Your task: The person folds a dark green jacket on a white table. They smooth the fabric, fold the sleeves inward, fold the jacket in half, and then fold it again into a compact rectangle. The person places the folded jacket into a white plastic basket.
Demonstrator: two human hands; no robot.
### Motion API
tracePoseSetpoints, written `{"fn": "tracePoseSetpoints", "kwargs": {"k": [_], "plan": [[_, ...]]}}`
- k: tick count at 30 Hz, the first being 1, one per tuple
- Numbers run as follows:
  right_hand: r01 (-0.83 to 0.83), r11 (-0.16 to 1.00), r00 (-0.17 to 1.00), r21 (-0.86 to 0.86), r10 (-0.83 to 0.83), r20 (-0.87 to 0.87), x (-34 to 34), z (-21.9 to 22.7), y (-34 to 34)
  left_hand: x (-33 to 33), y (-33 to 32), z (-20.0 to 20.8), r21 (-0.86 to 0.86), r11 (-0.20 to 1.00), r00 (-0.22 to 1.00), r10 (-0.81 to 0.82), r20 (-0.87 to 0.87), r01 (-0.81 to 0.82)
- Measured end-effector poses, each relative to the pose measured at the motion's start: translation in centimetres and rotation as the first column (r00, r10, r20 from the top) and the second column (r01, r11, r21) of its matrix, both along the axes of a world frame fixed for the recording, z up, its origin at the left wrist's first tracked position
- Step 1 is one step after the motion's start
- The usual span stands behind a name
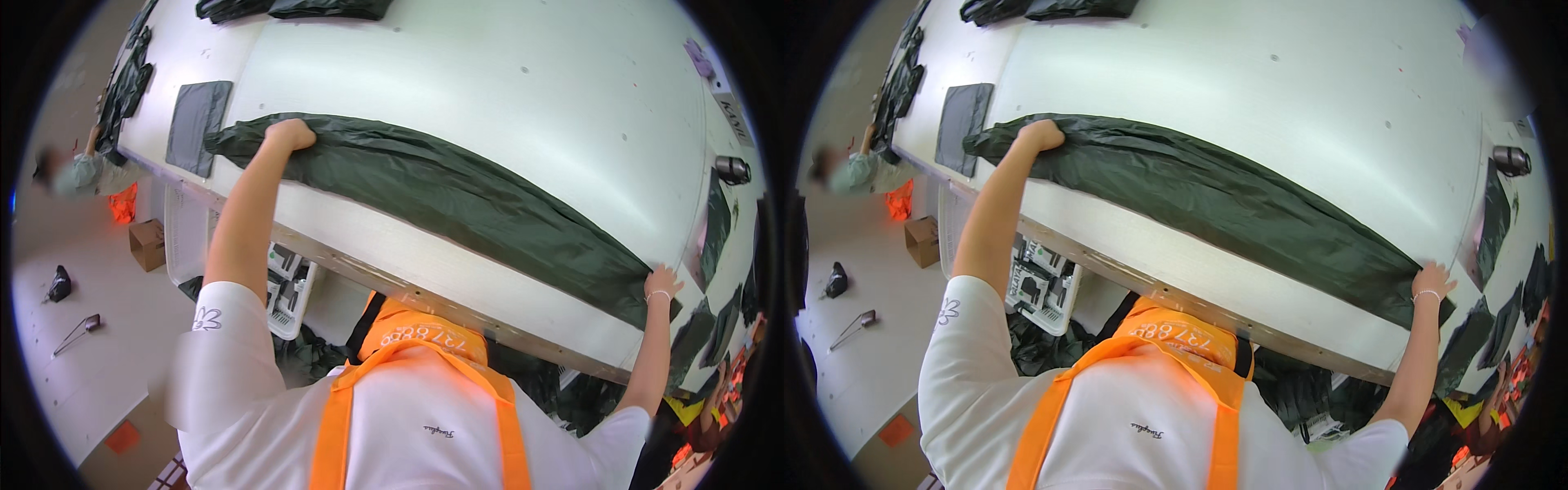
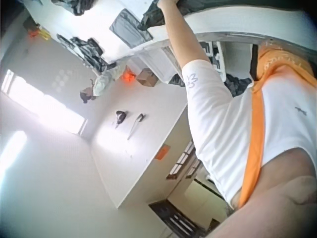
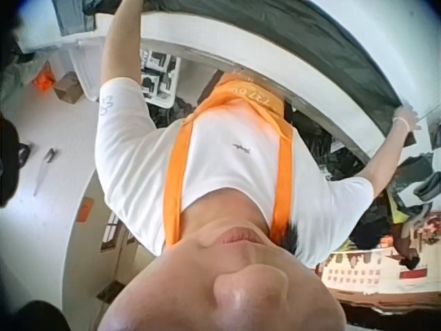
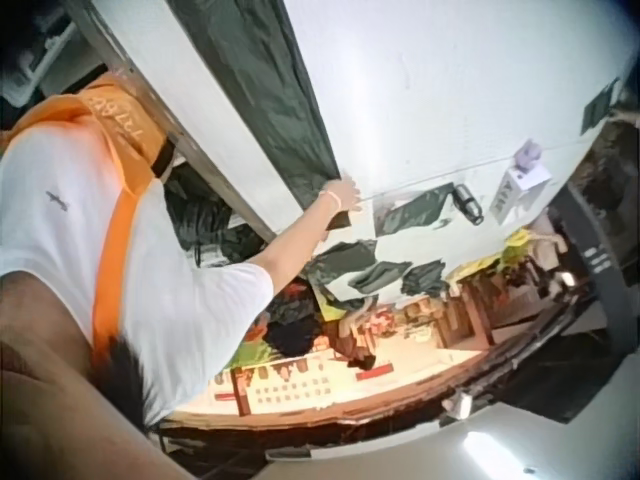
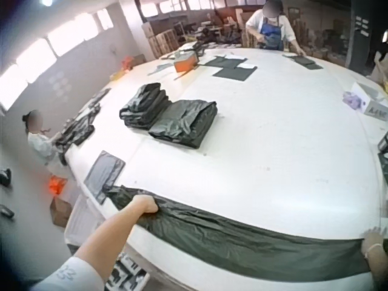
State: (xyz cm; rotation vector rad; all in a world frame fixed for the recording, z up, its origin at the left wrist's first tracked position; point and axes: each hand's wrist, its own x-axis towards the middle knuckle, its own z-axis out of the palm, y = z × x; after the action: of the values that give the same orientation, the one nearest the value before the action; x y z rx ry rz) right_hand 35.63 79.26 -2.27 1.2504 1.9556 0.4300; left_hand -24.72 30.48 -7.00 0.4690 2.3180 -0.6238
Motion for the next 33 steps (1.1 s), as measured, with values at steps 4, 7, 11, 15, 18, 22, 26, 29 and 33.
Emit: {"fn": "tracePoseSetpoints", "kwargs": {"k": [4,7,11,15,18,22,26,29,33], "plan": [[-0.609,0.792,0.348,0.040,0.312,-0.884,-13.8,0.0,-11.4,1.2,1.1,2.5,-0.004,0.998,0.998,0.055,-0.002,-0.055],[-0.911,0.407,0.035,0.071,0.246,-0.969,-27.4,1.8,-24.9,-0.1,-0.1,0.9,-0.002,1.000,0.998,0.006,0.066,-0.006],[-0.904,0.427,0.132,0.016,0.315,-0.940,-36.9,-3.0,-33.7,-0.1,0.4,1.6,0.037,0.999,0.994,-0.007,0.107,0.003],[-0.881,0.468,0.256,-0.068,0.351,-0.901,-38.7,-5.8,-34.4,-1.9,-2.8,5.3,0.202,0.973,0.942,-0.167,0.292,0.110],[-0.872,0.477,0.305,-0.110,0.354,-0.884,-38.7,-5.2,-34.5,-3.2,-10.0,11.2,0.490,0.761,0.903,-0.393,-0.174,0.426],[-0.870,0.474,0.335,-0.135,0.367,-0.868,-38.8,-5.0,-34.8,-9.0,-19.3,8.0,0.848,0.485,0.977,0.107,0.185,-0.214],[-0.870,0.476,0.336,-0.131,0.378,-0.863,-39.3,-4.7,-35.1,-10.0,-20.2,0.9,0.774,-0.244,0.669,0.396,0.630,-0.585],[-0.867,0.481,0.337,-0.128,0.378,-0.862,-39.3,-4.8,-35.1,-9.6,-16.8,-1.6,0.954,0.207,0.775,0.631,0.038,-0.215],[-0.869,0.483,0.308,-0.109,0.357,-0.882,-40.0,-4.8,-35.2,-12.4,-15.9,0.7,0.774,0.633,0.833,0.437,-0.340,-0.017]]}}
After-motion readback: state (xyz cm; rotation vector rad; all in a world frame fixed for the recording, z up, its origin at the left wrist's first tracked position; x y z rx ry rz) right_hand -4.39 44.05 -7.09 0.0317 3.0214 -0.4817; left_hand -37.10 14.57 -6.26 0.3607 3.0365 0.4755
